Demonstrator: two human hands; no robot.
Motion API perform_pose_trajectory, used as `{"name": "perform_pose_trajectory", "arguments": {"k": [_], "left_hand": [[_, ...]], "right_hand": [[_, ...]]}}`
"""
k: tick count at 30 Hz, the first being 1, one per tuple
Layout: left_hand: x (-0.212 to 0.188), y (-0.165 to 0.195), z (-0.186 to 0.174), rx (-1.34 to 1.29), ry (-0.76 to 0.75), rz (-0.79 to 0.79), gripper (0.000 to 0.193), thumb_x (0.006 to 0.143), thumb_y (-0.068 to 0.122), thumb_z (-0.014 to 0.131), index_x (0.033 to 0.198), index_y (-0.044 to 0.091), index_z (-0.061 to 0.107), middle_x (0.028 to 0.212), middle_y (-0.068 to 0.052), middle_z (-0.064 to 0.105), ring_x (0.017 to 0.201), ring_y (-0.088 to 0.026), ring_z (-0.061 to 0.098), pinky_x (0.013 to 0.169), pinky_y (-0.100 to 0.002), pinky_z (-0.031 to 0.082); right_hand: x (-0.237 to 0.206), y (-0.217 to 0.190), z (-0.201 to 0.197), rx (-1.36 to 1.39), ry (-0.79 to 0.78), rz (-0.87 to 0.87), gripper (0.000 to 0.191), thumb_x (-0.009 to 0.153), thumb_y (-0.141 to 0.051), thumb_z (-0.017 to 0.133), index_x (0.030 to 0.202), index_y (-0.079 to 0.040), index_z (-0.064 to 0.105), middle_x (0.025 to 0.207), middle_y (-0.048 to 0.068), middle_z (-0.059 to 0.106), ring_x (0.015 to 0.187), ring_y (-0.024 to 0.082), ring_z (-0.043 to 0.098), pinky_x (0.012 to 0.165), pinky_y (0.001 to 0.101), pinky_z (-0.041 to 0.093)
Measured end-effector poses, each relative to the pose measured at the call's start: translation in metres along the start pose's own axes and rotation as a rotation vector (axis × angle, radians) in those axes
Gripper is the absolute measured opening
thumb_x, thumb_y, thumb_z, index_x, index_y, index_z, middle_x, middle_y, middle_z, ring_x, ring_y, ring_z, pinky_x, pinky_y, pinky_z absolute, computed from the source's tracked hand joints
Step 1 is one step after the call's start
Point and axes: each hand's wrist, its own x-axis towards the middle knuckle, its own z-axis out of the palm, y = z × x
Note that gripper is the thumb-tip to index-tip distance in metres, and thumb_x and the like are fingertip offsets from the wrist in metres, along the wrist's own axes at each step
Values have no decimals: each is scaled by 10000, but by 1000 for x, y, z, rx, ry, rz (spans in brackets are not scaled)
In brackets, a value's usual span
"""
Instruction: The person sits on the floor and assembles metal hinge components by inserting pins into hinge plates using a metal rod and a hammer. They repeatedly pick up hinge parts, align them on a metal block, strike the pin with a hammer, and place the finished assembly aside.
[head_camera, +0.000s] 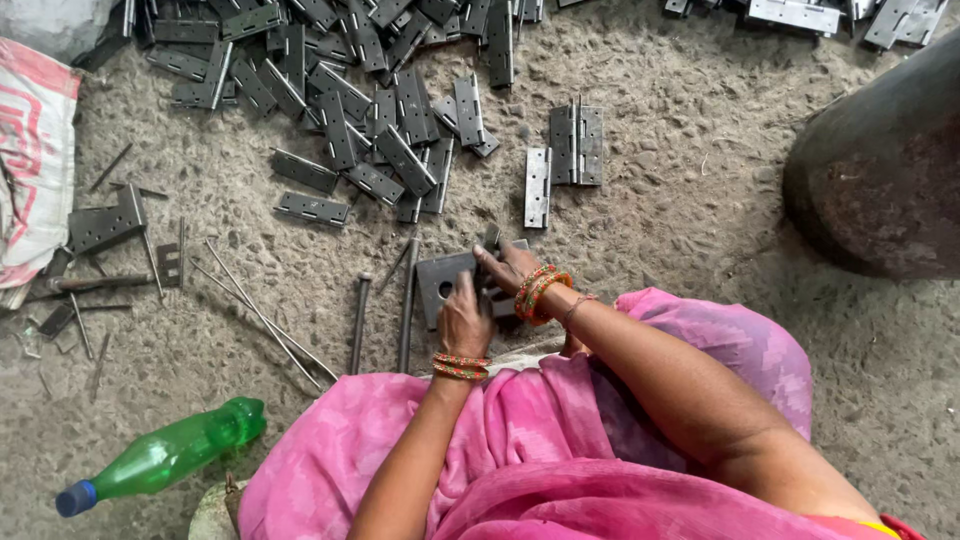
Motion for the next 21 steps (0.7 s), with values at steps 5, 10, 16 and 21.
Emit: {"name": "perform_pose_trajectory", "arguments": {"k": [5,10,16,21], "left_hand": [[-5,32,-13,-305,66,98,375,1066,268,546,1287,-33,582,1066,-265,715,892,-369,725,745,-460,565],[-10,32,-20,-494,90,-74,422,1012,299,589,1298,-8,632,933,-193,766,735,-197,721,650,-361,554],[-14,3,-3,-362,251,-203,360,1083,301,569,1184,-11,717,737,-111,649,647,-117,526,613,-326,469],[-10,-28,0,-1020,225,-332,284,1049,246,632,1101,-15,729,927,13,688,823,-64,596,759,-256,507]], "right_hand": [[-18,-21,-6,179,164,-377,528,1026,-474,469,1261,-20,601,967,133,782,916,254,757,806,390,573],[-29,-25,1,193,236,-480,488,1061,-405,422,1288,-14,606,981,151,775,891,255,739,791,394,567],[-21,-21,8,130,474,-389,411,1064,-330,494,1252,1,648,979,260,731,850,292,731,776,408,554],[1,-8,15,146,469,-477,353,1047,-288,547,1200,5,673,1015,237,753,860,301,740,751,402,561]]}}
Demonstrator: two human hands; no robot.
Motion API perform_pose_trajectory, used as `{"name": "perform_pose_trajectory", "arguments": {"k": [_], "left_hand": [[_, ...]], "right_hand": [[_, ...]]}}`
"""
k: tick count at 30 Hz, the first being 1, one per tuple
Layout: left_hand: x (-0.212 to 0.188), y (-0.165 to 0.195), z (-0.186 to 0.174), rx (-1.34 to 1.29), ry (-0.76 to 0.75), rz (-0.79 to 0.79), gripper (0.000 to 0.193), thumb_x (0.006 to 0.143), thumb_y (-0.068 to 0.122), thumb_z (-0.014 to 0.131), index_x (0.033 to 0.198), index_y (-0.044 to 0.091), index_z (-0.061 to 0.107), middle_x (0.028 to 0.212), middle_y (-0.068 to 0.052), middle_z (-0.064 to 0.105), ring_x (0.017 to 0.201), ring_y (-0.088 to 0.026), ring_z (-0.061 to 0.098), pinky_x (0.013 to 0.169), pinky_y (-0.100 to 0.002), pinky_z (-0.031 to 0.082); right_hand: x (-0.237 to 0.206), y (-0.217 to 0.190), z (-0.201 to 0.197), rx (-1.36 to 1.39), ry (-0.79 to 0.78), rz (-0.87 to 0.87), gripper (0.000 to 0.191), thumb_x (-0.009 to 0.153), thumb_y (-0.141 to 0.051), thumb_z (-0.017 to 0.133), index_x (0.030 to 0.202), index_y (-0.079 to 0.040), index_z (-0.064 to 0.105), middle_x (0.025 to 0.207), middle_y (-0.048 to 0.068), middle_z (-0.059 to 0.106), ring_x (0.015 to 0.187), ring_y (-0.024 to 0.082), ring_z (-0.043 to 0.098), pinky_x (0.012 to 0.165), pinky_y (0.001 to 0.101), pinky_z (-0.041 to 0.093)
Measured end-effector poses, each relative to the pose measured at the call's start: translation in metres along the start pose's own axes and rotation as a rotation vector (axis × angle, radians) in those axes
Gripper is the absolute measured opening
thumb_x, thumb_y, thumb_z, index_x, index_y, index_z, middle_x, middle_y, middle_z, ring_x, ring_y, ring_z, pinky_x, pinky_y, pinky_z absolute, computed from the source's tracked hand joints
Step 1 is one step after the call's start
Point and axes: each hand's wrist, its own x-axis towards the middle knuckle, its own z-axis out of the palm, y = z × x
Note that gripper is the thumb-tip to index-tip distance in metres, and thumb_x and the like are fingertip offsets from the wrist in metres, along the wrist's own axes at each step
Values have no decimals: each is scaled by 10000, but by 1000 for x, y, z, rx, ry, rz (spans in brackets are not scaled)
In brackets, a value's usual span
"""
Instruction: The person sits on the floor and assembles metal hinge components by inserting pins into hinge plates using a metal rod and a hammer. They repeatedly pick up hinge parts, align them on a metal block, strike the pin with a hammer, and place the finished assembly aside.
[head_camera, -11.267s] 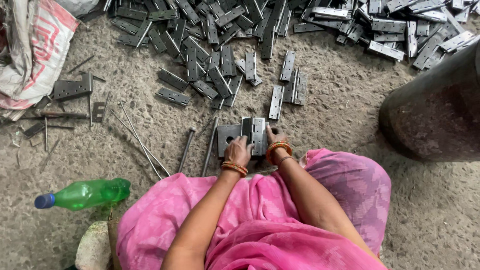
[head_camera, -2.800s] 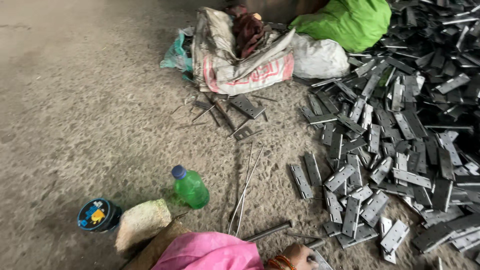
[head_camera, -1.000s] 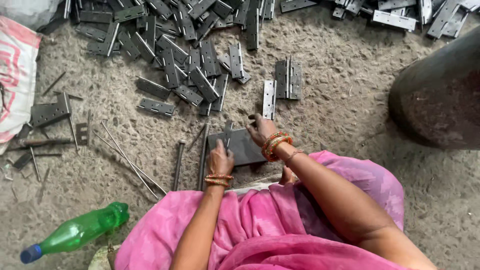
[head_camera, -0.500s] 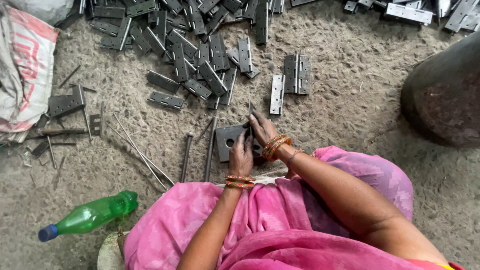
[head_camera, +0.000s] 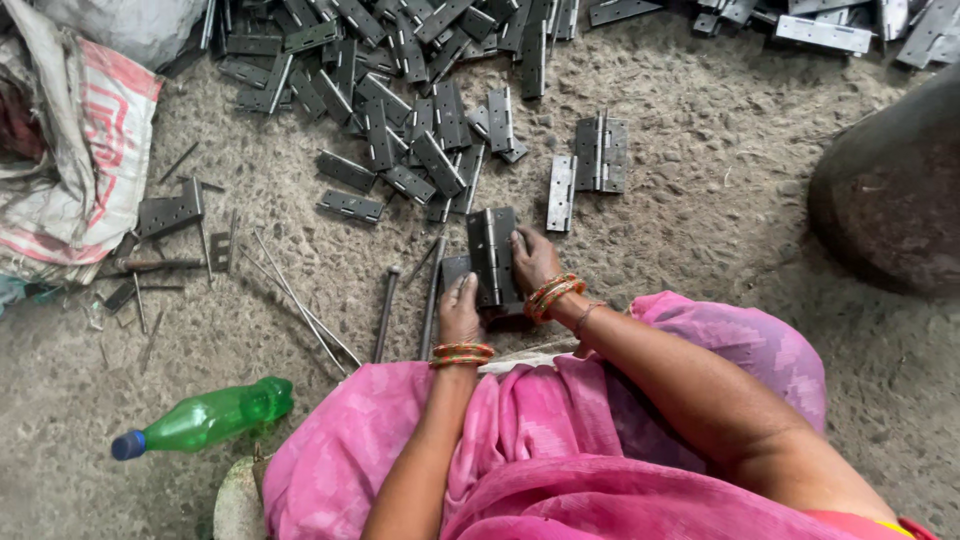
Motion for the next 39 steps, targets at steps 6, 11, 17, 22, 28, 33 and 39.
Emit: {"name": "perform_pose_trajectory", "arguments": {"k": [6,11,17,22,28,33,39], "left_hand": [[47,77,-26,363,-322,-73,280,941,148,698,1170,-13,704,1026,-76,767,875,-125,685,785,-282,543],[79,196,53,1370,-426,505,339,920,330,656,1095,59,759,870,-256,723,840,-438,706,739,-509,541],[12,333,250,624,-889,417,328,1074,212,549,1204,-46,703,944,-109,733,808,-113,646,684,-288,522],[-46,341,324,-114,-1108,373,387,1159,307,566,1407,13,529,1089,-110,743,879,-152,741,749,-291,626],[62,235,285,134,-760,316,323,1061,214,621,1325,28,606,1020,-81,751,771,-119,738,607,-255,596],[143,123,176,698,-290,81,210,943,219,720,1072,54,709,782,-73,737,590,-146,704,515,-321,577],[125,15,134,727,-243,-179,190,890,202,764,1034,88,718,799,-122,757,632,-234,724,569,-423,581]], "right_hand": [[5,6,20,-233,-124,278,405,1025,-386,596,1047,-9,742,870,272,735,801,405,741,734,496,561],[1,-27,19,-718,-571,105,299,817,-163,698,1074,-39,783,1086,264,727,1046,409,718,863,511,604],[-6,-63,4,-706,-690,-59,338,765,-130,689,1090,-89,770,1090,193,754,1046,380,717,888,493,591],[-8,-60,1,-532,-577,-82,385,759,-141,704,1143,-111,719,1020,211,752,989,382,721,849,495,583],[-6,-53,-11,-296,-443,58,424,796,-115,670,1219,-110,642,971,234,742,909,429,706,803,531,563],[45,-39,-48,-226,101,308,350,922,-144,647,1261,-78,589,933,273,720,893,459,704,796,535,568],[99,-2,-106,-82,510,162,302,949,-78,612,1248,-75,651,1103,151,760,978,272,730,882,393,562]]}}
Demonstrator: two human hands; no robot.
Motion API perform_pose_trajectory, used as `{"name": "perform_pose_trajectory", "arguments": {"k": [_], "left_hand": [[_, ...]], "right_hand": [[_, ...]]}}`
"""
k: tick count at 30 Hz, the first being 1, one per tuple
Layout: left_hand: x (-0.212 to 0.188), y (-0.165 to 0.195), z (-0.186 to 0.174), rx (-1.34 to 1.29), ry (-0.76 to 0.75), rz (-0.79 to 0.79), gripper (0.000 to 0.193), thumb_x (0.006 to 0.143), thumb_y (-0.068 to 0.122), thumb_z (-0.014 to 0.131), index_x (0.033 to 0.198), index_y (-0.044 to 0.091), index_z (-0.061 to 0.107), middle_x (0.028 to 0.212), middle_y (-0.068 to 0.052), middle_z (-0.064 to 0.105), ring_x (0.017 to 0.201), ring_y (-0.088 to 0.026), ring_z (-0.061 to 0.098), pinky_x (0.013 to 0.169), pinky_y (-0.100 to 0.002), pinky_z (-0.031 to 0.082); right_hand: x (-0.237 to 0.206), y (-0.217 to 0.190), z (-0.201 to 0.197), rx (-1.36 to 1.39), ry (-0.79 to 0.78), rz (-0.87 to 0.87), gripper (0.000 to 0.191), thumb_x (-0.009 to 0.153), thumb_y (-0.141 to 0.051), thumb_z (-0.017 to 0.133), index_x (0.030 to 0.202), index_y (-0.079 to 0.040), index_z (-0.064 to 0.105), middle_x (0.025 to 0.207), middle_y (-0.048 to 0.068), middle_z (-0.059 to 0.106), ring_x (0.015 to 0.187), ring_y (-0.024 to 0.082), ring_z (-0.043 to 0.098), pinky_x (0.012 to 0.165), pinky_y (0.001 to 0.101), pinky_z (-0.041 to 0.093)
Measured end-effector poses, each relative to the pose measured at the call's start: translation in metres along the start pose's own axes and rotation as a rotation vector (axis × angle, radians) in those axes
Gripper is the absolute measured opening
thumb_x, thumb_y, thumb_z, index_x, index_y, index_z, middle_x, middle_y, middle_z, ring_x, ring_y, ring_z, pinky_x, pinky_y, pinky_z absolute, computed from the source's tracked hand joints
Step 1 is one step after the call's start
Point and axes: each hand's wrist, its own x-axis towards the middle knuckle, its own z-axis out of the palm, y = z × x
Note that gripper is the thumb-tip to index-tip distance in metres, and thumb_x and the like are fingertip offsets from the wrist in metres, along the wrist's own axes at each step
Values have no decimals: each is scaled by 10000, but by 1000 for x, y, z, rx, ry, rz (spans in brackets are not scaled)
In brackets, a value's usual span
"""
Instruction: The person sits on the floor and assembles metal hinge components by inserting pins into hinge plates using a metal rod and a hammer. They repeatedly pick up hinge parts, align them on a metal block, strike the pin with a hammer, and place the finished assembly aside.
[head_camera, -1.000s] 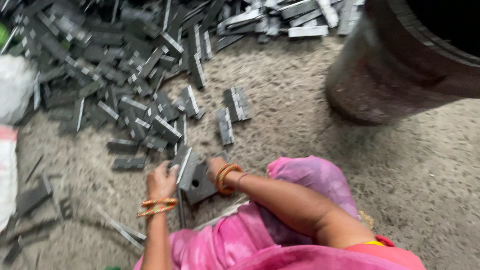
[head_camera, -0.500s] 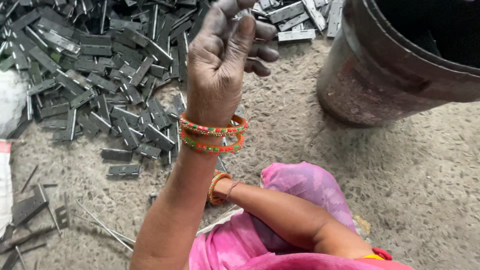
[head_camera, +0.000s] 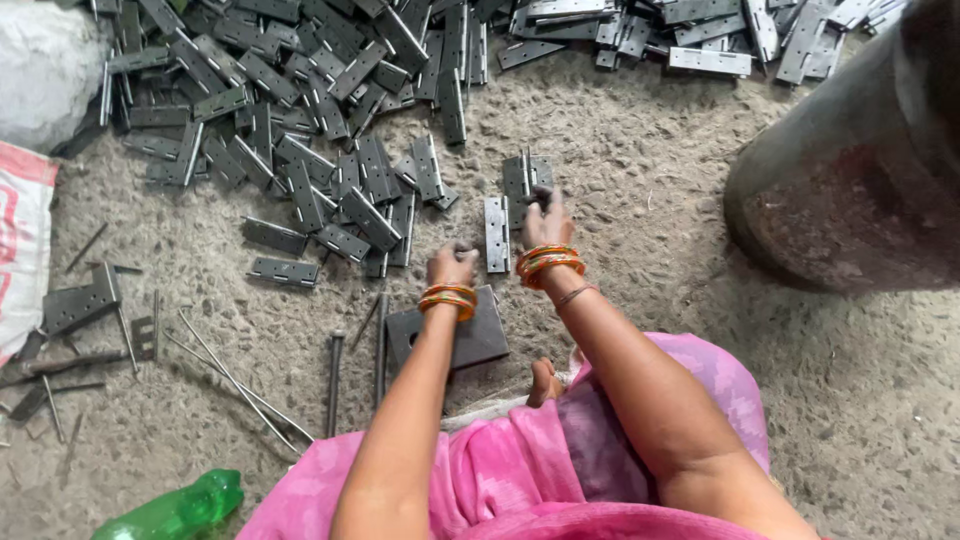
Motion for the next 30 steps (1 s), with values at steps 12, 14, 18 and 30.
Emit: {"name": "perform_pose_trajectory", "arguments": {"k": [12,14,18,30], "left_hand": [[-12,25,57,184,320,65,424,599,133,890,959,86,671,882,-154,749,830,-369,731,775,-470,578],[-11,24,54,101,276,-32,368,624,136,860,949,115,688,834,-106,774,799,-318,757,758,-446,585],[-18,19,53,-22,324,64,349,637,138,873,950,107,721,857,-107,775,799,-274,764,756,-397,600],[-77,-121,-120,14,349,13,268,840,59,793,1091,103,709,892,-124,799,735,-188,770,635,-340,625]], "right_hand": [[5,10,-6,-24,-184,11,382,915,-178,642,1267,-30,638,1130,143,747,1007,248,718,910,390,555],[1,14,-4,-143,-232,50,400,902,-212,681,1256,-29,655,1098,156,747,983,269,715,876,418,554],[-6,15,2,-261,-529,277,488,937,-391,738,1255,-24,691,1065,139,761,927,262,720,818,441,555],[-43,0,39,-398,-774,-298,673,724,-253,900,1345,-155,661,1184,129,732,979,223,720,855,359,588]]}}
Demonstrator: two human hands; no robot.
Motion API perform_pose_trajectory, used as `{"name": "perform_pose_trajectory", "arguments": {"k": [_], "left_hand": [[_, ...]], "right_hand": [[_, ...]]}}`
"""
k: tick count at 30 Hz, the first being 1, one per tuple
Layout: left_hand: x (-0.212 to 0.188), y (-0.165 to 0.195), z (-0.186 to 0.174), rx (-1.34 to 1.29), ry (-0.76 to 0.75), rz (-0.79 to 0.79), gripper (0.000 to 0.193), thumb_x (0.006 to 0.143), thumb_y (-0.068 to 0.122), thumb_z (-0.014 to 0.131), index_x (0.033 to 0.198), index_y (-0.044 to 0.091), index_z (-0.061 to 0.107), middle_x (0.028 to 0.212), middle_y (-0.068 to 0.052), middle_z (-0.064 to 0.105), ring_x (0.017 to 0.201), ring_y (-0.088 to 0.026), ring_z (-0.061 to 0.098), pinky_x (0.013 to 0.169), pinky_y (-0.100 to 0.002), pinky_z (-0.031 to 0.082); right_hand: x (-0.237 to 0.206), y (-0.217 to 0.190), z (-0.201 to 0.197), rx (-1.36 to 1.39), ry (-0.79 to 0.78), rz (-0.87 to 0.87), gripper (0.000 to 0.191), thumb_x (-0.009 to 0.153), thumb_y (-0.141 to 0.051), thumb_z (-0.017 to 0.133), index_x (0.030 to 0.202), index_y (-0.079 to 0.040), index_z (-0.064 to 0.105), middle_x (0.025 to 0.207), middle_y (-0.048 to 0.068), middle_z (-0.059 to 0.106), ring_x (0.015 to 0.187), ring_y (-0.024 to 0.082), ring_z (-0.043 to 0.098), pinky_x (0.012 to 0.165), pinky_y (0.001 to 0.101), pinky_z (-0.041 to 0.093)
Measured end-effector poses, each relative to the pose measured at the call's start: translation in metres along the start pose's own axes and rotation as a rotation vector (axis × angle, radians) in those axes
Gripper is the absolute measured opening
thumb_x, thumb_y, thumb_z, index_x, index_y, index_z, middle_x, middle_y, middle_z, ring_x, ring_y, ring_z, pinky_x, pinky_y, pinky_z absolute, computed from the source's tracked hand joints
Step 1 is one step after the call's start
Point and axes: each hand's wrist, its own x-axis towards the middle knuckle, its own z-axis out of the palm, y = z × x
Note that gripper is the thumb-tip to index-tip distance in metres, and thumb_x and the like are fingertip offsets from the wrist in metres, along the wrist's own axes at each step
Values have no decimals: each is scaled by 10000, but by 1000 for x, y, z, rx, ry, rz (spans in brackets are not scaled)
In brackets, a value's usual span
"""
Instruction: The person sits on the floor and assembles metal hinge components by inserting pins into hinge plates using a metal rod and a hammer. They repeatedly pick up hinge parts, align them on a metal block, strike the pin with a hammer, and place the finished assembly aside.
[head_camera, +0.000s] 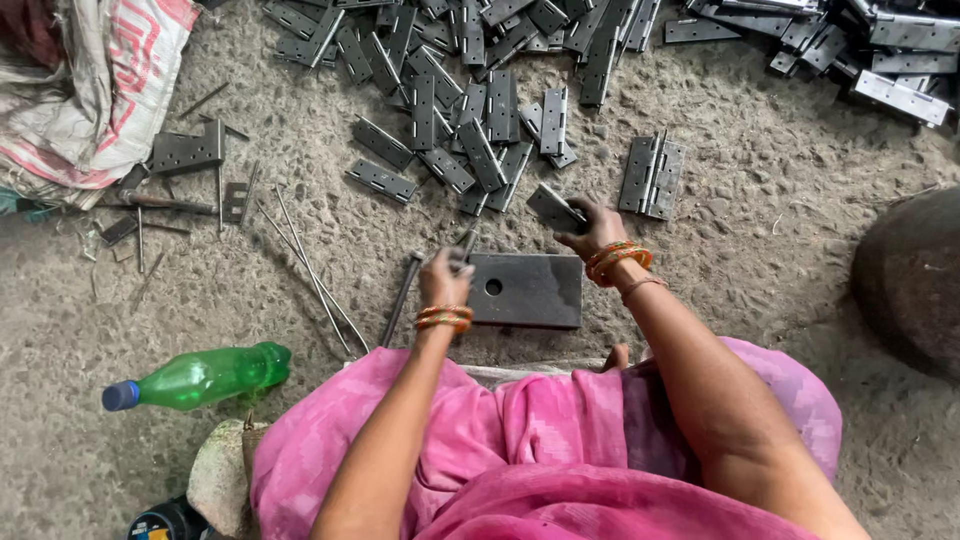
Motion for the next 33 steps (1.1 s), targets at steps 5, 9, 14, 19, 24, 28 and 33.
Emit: {"name": "perform_pose_trajectory", "arguments": {"k": [5,9,14,19,24,28,33], "left_hand": [[-29,-68,-41,718,-136,-33,525,695,284,930,1114,85,684,1022,-187,746,1002,-380,704,894,-490,545],[-36,-71,-29,814,-151,-105,358,813,171,785,1153,97,700,1082,-195,744,1053,-398,711,880,-504,569],[-21,-73,-36,599,-120,-120,486,736,252,800,1178,66,714,1094,-221,738,1069,-399,703,960,-471,548],[-19,-74,-30,528,7,29,639,765,383,799,1240,-18,649,1046,-326,683,981,-479,667,836,-529,539],[-32,-14,-26,363,157,194,380,957,393,683,1057,29,717,843,-240,709,785,-409,682,699,-523,521],[-52,87,-51,-289,338,557,254,1122,274,563,1139,25,610,801,-74,650,657,-159,613,578,-333,497],[-47,190,-80,-718,387,845,349,1163,329,478,1372,51,512,794,6,573,539,-30,493,459,-149,389]], "right_hand": [[-9,-29,25,-285,-126,-163,550,785,-237,852,1306,-285,684,1141,57,758,1028,259,707,945,462,507],[-16,-37,32,-331,-113,-318,566,739,-187,862,1270,-297,702,1084,56,751,1085,300,657,1005,521,404],[-13,-29,35,-250,-120,-325,610,668,-158,875,1248,-258,714,1077,76,749,1034,324,686,912,466,519],[-2,-14,38,-27,-112,-345,471,738,-166,867,1186,-147,725,999,104,767,919,320,748,811,416,599],[0,-1,40,-93,-66,-363,258,775,-172,864,1024,-135,804,939,125,773,888,338,735,823,426,603],[-8,-2,39,-154,-168,-69,288,829,-248,851,1112,-230,802,955,135,759,854,335,727,788,437,592],[-11,-5,40,-152,-131,-94,305,806,-248,840,1109,-266,809,970,106,773,841,315,733,771,436,592]]}}
